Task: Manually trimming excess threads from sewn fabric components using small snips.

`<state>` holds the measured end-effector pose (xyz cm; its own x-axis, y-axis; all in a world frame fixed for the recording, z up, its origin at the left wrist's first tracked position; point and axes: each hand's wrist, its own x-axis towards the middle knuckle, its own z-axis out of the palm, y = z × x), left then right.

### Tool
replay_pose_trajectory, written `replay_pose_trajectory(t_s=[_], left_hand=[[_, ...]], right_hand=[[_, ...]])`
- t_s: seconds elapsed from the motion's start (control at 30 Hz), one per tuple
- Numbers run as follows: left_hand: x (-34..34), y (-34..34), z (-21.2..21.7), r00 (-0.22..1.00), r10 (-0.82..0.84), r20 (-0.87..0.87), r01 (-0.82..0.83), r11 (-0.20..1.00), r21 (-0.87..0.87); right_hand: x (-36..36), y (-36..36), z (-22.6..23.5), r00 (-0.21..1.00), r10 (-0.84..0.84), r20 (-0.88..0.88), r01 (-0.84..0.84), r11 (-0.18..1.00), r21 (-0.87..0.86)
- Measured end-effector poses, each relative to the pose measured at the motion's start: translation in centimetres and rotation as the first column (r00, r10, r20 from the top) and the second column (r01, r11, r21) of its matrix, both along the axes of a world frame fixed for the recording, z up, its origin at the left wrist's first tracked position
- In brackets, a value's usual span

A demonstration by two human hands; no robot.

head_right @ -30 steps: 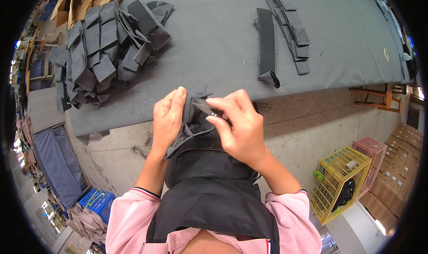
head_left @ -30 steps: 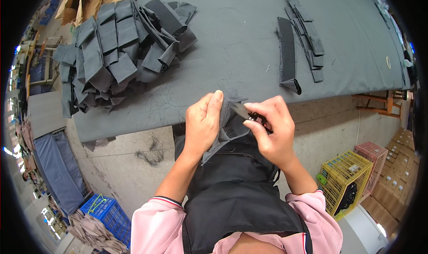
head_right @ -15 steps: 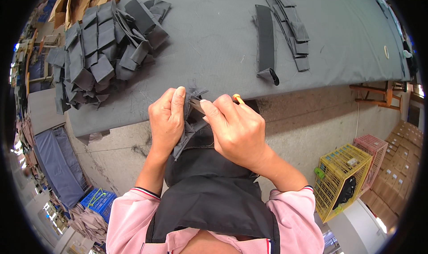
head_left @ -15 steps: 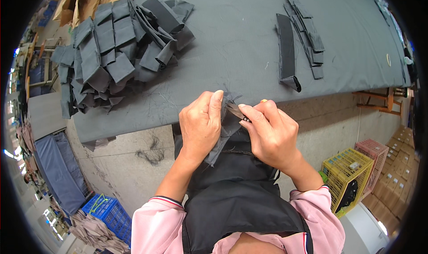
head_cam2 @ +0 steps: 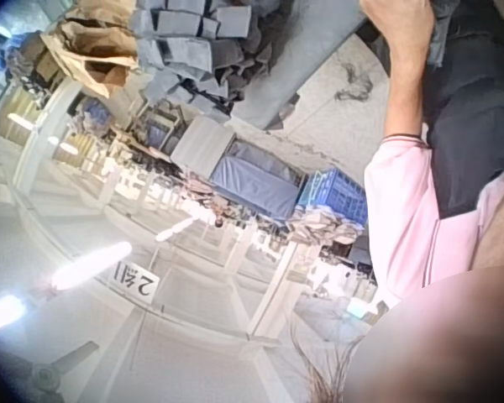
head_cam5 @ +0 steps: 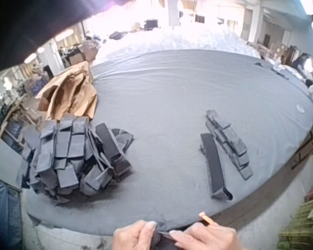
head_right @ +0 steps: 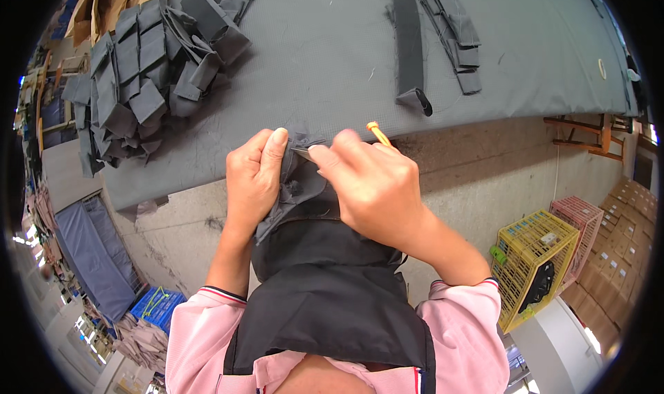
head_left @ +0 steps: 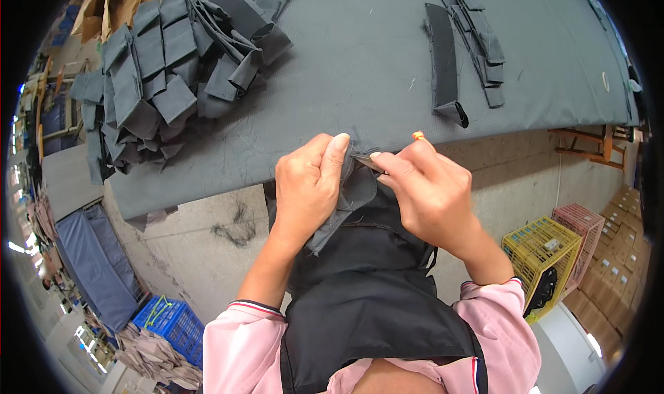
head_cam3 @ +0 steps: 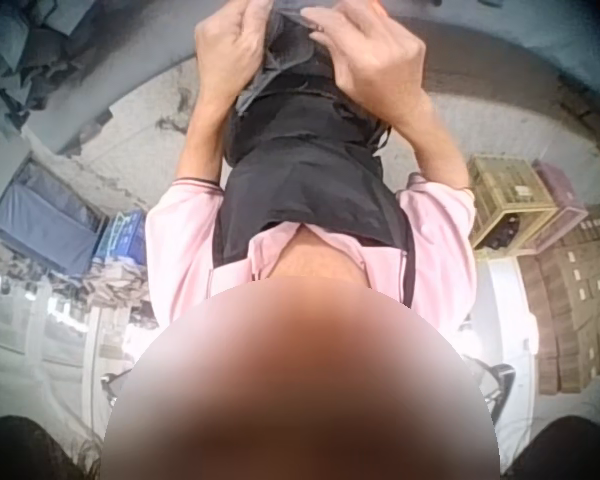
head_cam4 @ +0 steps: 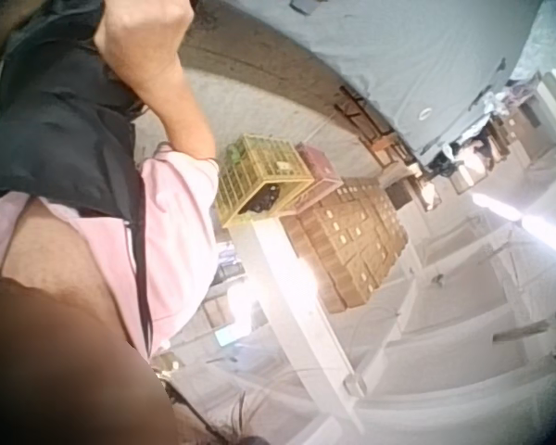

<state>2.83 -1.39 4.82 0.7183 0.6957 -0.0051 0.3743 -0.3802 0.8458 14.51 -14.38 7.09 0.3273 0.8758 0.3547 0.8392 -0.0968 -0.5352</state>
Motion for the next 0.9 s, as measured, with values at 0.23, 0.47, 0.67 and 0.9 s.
replay_pose_trajectory(t_s=[0.23, 0.47, 0.67, 0.9], left_hand=[[-0.3, 0.6, -0.5, 0.999, 0.034, 0.021, -0.024, 0.937, -0.347], [-0.8, 1.7, -0.5, 0.999, -0.044, 0.001, 0.026, 0.576, -0.817], [-1.7, 2.3, -1.3, 0.992, -0.125, -0.031, 0.028, 0.442, -0.896], [-1.5, 2.1, -1.5, 0.989, -0.140, -0.054, 0.003, 0.377, -0.926]], right_hand=[[-0.6, 0.1, -0.2, 0.964, -0.048, -0.263, 0.053, 0.999, 0.009], [0.1, 0.6, -0.4, 0.930, -0.010, -0.366, 0.034, 0.998, 0.060], [1.7, 0.9, 0.8, 0.941, 0.260, -0.216, -0.285, 0.954, -0.094], [2.4, 1.7, 1.8, 0.892, 0.396, -0.220, -0.443, 0.864, -0.240]])
